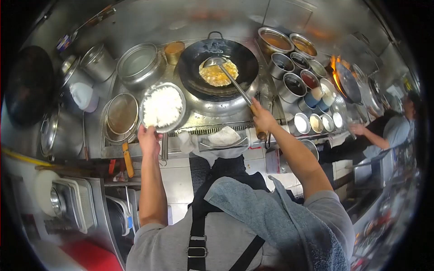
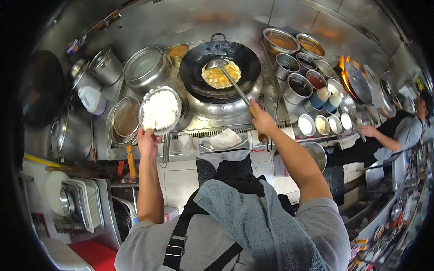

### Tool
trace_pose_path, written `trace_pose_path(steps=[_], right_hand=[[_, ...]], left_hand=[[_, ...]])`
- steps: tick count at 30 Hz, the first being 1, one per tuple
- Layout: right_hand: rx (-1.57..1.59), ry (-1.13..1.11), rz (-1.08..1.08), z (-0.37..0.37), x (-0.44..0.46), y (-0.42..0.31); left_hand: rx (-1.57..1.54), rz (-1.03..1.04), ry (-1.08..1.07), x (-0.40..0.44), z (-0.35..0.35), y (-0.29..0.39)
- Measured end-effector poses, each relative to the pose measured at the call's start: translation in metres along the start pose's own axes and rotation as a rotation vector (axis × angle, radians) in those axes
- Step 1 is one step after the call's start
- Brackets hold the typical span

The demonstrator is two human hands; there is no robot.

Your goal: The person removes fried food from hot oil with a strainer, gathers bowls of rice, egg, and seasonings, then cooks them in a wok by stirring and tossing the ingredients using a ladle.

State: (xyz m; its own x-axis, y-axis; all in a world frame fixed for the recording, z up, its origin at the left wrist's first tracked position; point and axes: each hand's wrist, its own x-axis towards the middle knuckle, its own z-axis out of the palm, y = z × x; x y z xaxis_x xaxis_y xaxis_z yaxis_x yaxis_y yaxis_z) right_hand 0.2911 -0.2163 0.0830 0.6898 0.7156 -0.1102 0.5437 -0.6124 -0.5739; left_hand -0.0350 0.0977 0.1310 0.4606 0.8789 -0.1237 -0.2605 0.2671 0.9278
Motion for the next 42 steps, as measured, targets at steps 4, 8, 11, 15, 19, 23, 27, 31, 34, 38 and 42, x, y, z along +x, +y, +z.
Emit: trace_pose_path(steps=[4,8,11,15,19,23,27,31,34,38,42], right_hand=[[0.618,-0.103,0.149,-0.017,0.007,0.000],[1.220,-0.256,0.455,-0.024,-0.049,-0.039],[1.519,-0.560,0.588,-0.071,-0.026,-0.024],[1.480,-0.453,0.419,-0.049,0.047,0.001],[1.195,-0.203,0.365,-0.005,0.004,-0.031],[1.648,-0.487,0.533,-0.075,0.037,-0.034],[1.258,-0.331,0.285,0.005,0.058,-0.025],[1.410,-0.420,0.469,-0.030,0.002,-0.060],[1.758,-0.591,0.481,-0.065,0.061,-0.031],[1.217,-0.226,0.303,0.010,0.046,-0.053],[1.303,-0.303,0.444,-0.025,-0.004,-0.086]], left_hand=[[-0.056,0.056,0.143,-0.020,0.012,0.003],[-0.043,0.037,0.251,-0.068,0.007,-0.018],[0.005,0.016,0.309,-0.098,0.001,-0.049],[0.009,-0.051,0.429,-0.134,0.019,-0.069],[0.039,-0.054,0.447,-0.139,0.001,-0.093],[0.020,-0.079,0.499,-0.128,-0.008,-0.100],[0.036,-0.084,0.492,-0.110,-0.023,-0.115],[0.058,-0.104,0.511,-0.096,-0.025,-0.108],[0.112,-0.024,0.437,-0.079,-0.039,-0.107],[-0.001,-0.036,0.466,-0.058,-0.024,-0.067],[-0.061,0.013,0.486,-0.014,-0.044,-0.041]])
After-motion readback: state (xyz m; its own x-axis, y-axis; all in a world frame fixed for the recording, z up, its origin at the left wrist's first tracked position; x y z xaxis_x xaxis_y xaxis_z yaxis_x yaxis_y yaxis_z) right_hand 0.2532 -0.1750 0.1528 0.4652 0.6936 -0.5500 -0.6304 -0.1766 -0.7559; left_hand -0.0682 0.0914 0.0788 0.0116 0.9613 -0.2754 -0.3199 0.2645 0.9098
